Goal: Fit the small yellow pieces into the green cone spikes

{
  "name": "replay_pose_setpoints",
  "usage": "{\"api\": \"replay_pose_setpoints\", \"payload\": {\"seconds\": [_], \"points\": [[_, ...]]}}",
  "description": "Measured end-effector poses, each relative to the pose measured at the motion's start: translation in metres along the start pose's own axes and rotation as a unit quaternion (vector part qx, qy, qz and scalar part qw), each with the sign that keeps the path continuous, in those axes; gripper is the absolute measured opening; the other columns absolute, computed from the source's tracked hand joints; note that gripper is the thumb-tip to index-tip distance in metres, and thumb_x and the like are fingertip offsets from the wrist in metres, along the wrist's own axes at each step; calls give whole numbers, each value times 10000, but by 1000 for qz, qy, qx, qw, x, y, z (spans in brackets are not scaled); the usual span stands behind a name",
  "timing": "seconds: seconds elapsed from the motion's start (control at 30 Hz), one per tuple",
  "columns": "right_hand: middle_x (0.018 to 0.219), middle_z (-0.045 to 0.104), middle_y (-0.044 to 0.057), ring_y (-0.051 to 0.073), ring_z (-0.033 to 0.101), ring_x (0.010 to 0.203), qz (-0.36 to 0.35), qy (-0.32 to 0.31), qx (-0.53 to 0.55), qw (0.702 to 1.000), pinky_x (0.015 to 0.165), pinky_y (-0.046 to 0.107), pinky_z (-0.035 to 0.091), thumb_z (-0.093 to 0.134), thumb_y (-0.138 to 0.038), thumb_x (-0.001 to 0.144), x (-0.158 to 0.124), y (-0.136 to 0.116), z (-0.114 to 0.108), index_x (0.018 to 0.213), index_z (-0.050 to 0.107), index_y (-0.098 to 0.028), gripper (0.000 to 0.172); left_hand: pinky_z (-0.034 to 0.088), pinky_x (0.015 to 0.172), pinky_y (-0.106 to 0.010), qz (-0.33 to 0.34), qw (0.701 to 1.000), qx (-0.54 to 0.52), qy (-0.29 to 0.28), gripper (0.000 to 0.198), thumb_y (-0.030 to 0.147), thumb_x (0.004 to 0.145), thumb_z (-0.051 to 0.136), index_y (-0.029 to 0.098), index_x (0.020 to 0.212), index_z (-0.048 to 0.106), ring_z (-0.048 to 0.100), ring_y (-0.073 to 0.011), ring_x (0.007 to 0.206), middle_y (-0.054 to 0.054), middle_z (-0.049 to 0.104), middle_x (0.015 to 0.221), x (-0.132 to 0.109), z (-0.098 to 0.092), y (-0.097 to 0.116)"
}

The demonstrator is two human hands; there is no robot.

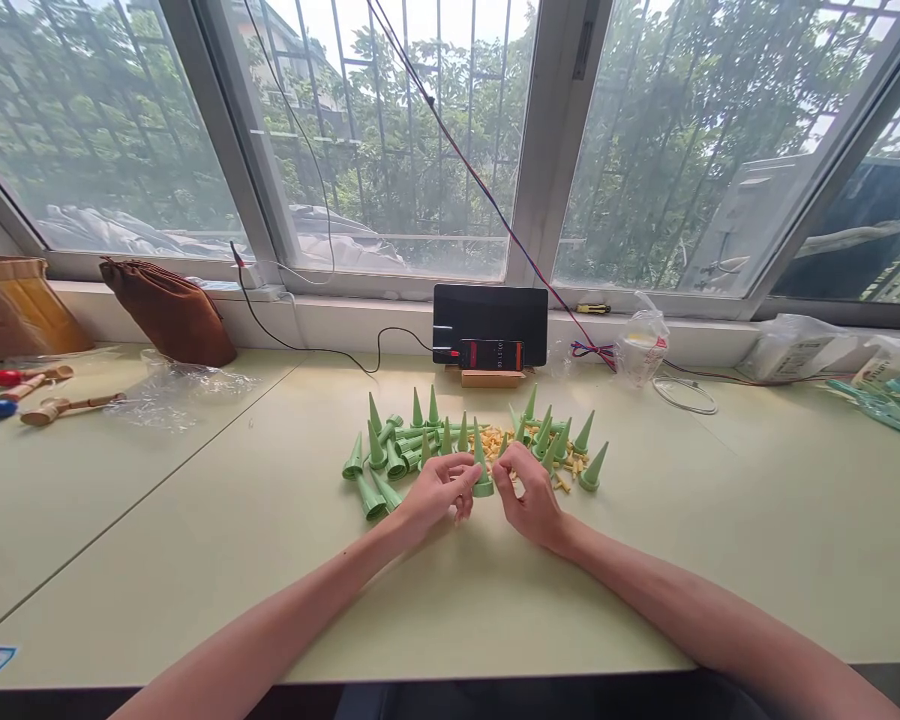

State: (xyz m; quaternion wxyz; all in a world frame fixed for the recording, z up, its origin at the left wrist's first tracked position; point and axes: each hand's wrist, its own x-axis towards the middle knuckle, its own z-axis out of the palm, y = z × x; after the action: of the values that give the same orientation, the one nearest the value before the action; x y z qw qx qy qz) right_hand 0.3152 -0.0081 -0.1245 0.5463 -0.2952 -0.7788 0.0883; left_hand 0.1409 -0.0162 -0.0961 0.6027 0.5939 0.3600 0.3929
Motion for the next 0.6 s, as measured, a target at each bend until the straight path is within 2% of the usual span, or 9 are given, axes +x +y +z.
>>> {"api": "replay_pose_setpoints", "payload": {"seconds": [0.23, 0.47, 0.6], "points": [[704, 436, 9, 162, 383, 682, -48, -20, -15, 999, 632, 305, 366, 435, -154, 954, 1, 3, -2, 784, 422, -210, 180, 367, 409, -184, -48, 995, -82, -36, 332, 454, 830, 663, 149, 774, 545, 487, -66, 452, 56, 423, 592, 0, -4, 0], [755, 492, 35, 181, 413, 729, -107, -41, -21, 993, 667, 330, 410, 463, -100, 925, 0, 6, -6, 887, 484, -212, 120, 382, 445, -201, -79, 980, -156, -93, 302, 412, 831, 673, 136, 774, 566, 473, -58, 465, 22, 485, 656, 2, -10, -3], [792, 541, 48, 192, 446, 759, -132, -56, -34, 989, 715, 354, 431, 459, -75, 918, 1, 8, -7, 961, 520, -218, 161, 370, 459, -207, -92, 976, -175, -93, 309, 407, 816, 692, 141, 746, 550, 443, -55, 451, 33, 461, 620, 3, -12, -4]]}}
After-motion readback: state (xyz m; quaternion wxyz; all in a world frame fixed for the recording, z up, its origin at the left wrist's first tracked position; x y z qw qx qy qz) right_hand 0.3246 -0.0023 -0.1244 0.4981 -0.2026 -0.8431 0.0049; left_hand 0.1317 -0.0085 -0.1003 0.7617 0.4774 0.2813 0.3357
